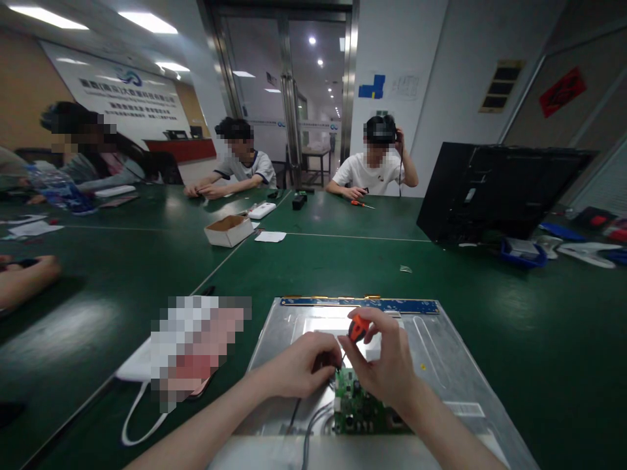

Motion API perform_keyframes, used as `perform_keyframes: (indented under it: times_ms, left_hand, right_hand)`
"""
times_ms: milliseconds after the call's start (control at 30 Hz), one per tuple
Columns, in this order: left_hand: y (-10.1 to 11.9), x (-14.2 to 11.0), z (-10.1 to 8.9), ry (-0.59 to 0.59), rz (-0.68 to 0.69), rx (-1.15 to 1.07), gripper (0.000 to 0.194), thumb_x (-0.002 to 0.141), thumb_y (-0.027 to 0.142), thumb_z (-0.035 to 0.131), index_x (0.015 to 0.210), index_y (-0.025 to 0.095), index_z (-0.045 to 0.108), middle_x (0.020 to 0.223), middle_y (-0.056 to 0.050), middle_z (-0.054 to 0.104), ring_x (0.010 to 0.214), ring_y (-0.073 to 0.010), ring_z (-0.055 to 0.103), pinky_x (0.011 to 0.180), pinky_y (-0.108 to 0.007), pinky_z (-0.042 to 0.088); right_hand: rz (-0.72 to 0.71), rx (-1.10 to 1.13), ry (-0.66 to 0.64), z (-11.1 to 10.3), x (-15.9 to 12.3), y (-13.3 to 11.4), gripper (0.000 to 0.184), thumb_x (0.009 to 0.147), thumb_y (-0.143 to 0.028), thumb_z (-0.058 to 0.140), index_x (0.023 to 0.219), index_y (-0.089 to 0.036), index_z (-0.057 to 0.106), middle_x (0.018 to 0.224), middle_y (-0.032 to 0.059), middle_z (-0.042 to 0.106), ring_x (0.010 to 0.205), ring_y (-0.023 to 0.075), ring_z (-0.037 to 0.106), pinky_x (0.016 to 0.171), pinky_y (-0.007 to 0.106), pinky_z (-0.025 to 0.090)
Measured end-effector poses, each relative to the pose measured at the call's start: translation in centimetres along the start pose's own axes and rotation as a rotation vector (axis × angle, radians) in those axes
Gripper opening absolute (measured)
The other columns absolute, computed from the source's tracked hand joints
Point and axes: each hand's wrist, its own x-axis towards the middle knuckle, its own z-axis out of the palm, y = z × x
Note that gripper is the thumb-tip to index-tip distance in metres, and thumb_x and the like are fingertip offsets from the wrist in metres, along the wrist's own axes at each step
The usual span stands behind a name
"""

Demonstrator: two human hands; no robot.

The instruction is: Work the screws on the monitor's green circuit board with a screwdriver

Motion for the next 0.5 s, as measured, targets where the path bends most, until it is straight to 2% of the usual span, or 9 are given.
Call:
perform_keyframes:
  times_ms: [67,233,400,500]
  left_hand:
    - [0.06,-0.02,0.02,0.014,-0.002,-0.002,0.016,0.073,0.005,0.055,0.083,0.016,0.06,0.075,-0.001,0.059,0.067,-0.0151,0.053,0.06,-0.023,0.04]
    - [-0.12,0.03,0.04,-0.005,-0.003,-0.01,0.011,0.077,0.008,0.057,0.084,0.016,0.058,0.078,-0.002,0.06,0.068,-0.0154,0.054,0.061,-0.023,0.041]
    - [-0.21,0.01,0.01,-0.013,-0.04,0.027,0.011,0.077,0.01,0.057,0.087,0.016,0.06,0.081,-0.003,0.063,0.072,-0.0173,0.055,0.065,-0.025,0.043]
    - [-0.13,-0.02,-0.03,-0.013,-0.018,0.024,0.009,0.078,0.01,0.056,0.084,0.016,0.059,0.079,-0.002,0.061,0.069,-0.0162,0.054,0.063,-0.025,0.042]
  right_hand:
    - [0.003,-0.004,-0.006,0.07,-0.07,0.01,0.039,0.089,-0.017,0.06,0.125,-0.017,0.044,0.098,0.0095,0.067,0.067,0.0155,0.061,0.056,0.029,0.055]
    - [-0.047,0.079,-0.085,-0.21,0.51,-0.17,0.043,0.09,-0.012,0.053,0.132,-0.017,0.044,0.108,0.0128,0.062,0.087,0.0203,0.064,0.065,0.032,0.058]
    - [-0.012,0.077,-0.167,-0.57,0.74,-0.44,0.048,0.093,-0.013,0.047,0.14,-0.019,0.041,0.111,0.013,0.061,0.09,0.0215,0.064,0.062,0.031,0.058]
    - [-0.02,0.072,-0.131,-0.4,0.67,-0.33,0.048,0.092,-0.014,0.05,0.139,-0.019,0.04,0.103,0.0106,0.064,0.085,0.0206,0.063,0.065,0.033,0.058]
